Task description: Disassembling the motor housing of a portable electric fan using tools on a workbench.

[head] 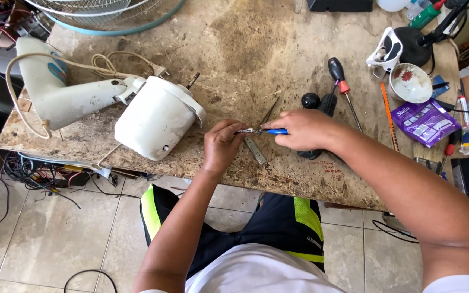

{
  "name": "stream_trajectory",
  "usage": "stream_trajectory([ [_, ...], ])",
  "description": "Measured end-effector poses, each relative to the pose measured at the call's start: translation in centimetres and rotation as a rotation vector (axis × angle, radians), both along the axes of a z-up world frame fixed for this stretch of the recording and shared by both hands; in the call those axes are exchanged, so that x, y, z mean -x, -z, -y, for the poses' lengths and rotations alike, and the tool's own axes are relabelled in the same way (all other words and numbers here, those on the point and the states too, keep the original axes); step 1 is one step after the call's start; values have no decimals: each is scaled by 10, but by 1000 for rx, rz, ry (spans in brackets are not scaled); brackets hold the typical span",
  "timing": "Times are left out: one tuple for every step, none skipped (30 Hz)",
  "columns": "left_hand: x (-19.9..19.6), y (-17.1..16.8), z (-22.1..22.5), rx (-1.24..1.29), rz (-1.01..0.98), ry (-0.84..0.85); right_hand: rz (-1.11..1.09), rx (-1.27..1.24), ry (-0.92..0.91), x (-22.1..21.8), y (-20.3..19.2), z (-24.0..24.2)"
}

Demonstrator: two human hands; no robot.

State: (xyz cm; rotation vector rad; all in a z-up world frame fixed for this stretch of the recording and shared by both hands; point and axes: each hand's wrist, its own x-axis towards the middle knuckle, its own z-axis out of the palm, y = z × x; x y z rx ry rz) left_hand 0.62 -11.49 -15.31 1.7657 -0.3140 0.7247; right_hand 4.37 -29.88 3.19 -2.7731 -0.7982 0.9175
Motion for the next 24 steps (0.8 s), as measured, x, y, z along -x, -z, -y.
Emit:
stream_trajectory([
  [0,3,0,-11,5,2,5,12,-14,-1,1,0],
  [-2,5,0,-22,12,3,12,24,-28,-2,1,1],
  [-1,6,1,-20,10,2,10,26,-29,-1,0,0],
  [-2,7,1,-14,18,0,-5,27,-17,-1,-2,-1],
  [-3,7,2,-8,26,-2,-19,28,-4,0,-5,-1],
  [-3,8,2,-8,27,-2,-18,28,-4,-2,-3,0],
  [-3,9,2,-21,26,-6,1,33,-15,-3,0,0],
  [-3,10,2,-34,24,-10,19,37,-25,-5,2,1],
  [-3,10,2,-34,23,-9,19,37,-24,-4,1,1],
  [-4,10,2,-30,23,-8,17,43,-22,-4,1,0],
  [-4,11,2,-25,23,-6,16,48,-20,-4,0,-1],
  [-5,11,2,-25,22,-6,15,48,-20,-3,-1,-1],
  [-5,12,2,-16,26,-2,9,50,-12,-2,-3,-2],
  [-6,13,2,-6,30,3,3,51,-3,-1,-4,-3],
  [-5,12,1,-7,29,4,2,51,-3,-1,-4,-3],
  [-5,11,1,-12,28,6,-5,43,3,-1,-5,-4],
  [-5,11,1,-18,28,8,-13,35,8,-1,-5,-4],
  [-5,10,1,-18,28,9,-12,35,9,-1,-5,-4],
  [-4,9,2,-15,28,10,-10,35,8,-1,-4,-3],
  [-4,8,2,-13,28,11,-8,35,8,-2,-3,-3],
  [-3,7,2,-13,28,12,-8,35,9,-1,-4,-3],
  [-3,7,2,-4,26,15,-6,39,4,0,-5,-4],
  [-3,7,1,5,24,17,-4,42,-1,0,-6,-4],
  [-3,8,2,5,23,16,-6,43,-3,1,-5,-5],
])
